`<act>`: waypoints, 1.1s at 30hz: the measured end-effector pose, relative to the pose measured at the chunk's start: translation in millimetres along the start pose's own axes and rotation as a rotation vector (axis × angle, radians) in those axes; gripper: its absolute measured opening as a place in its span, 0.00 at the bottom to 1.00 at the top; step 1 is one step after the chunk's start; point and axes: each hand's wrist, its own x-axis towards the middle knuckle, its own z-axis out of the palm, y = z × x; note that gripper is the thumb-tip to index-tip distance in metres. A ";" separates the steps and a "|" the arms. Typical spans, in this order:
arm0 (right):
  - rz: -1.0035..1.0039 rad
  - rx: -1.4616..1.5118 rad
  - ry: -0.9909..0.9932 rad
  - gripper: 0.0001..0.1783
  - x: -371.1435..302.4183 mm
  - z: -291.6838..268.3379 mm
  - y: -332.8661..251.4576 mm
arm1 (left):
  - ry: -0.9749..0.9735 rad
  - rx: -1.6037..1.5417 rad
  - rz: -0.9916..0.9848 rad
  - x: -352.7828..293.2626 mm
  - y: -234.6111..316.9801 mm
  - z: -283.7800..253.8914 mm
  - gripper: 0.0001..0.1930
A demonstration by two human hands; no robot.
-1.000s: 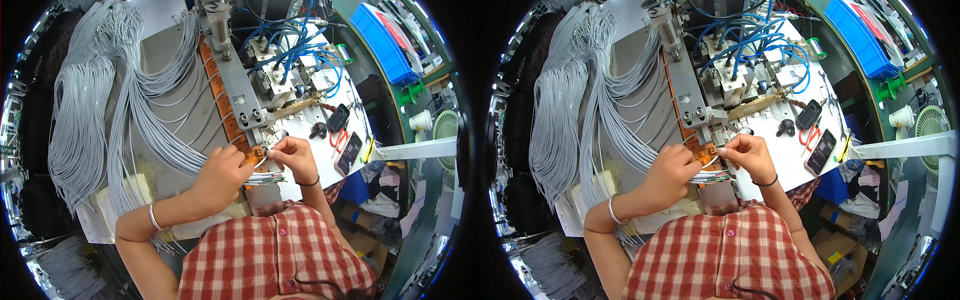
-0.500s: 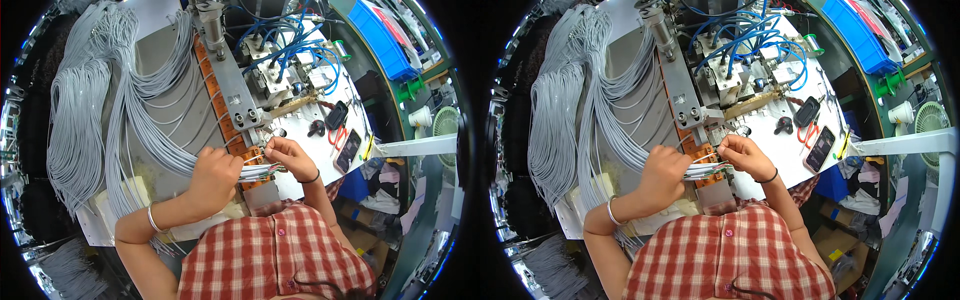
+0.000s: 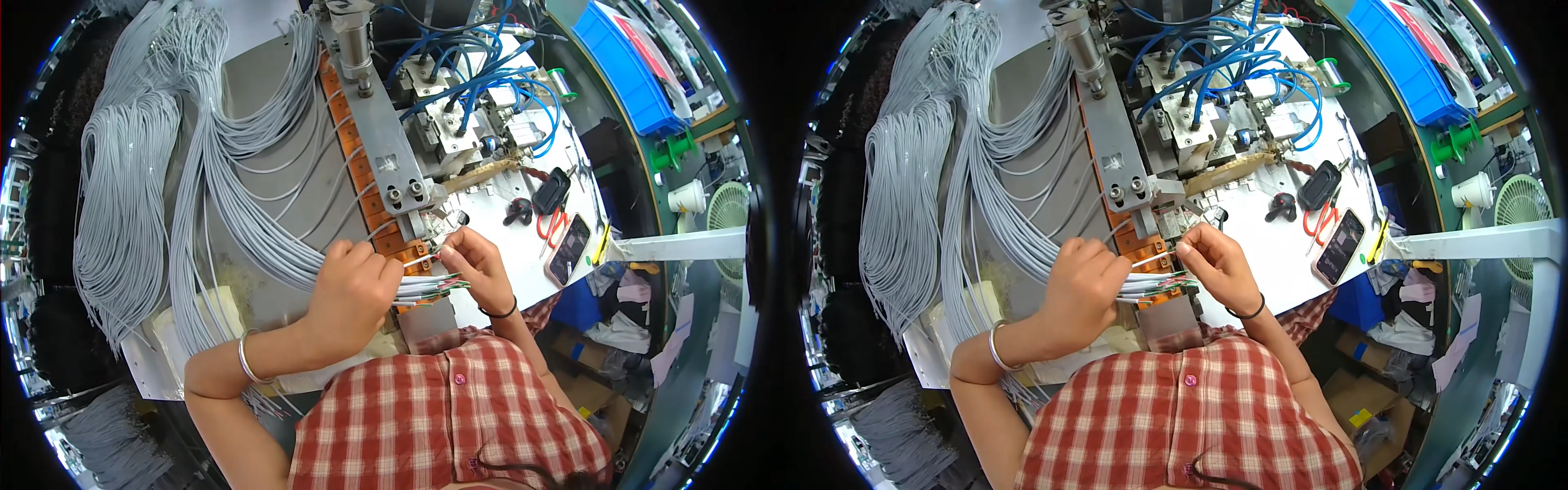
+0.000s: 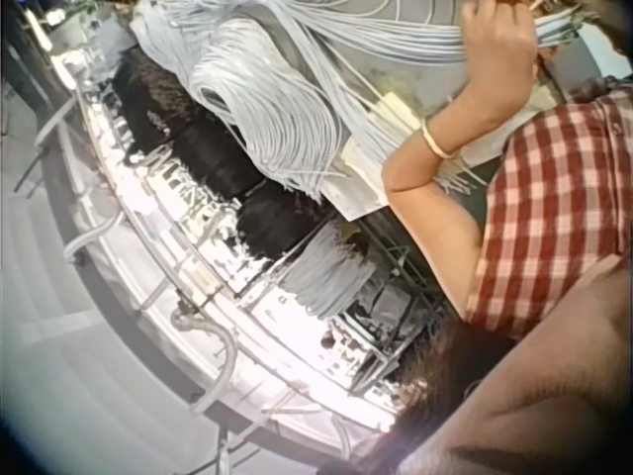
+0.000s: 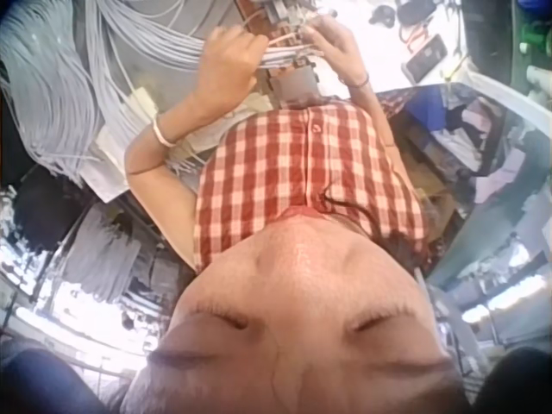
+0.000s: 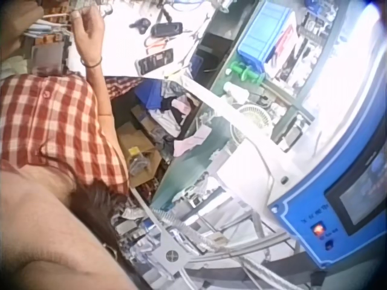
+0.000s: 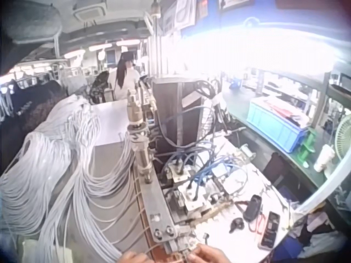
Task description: The person positions cable ends into a machine fixture and organizes the exposed inner wires of the cables by hand.
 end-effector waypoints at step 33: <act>0.026 0.229 0.038 0.03 8.0 -1.3 -2.4 | -0.026 -0.145 0.054 1.3 -4.2 4.2 0.15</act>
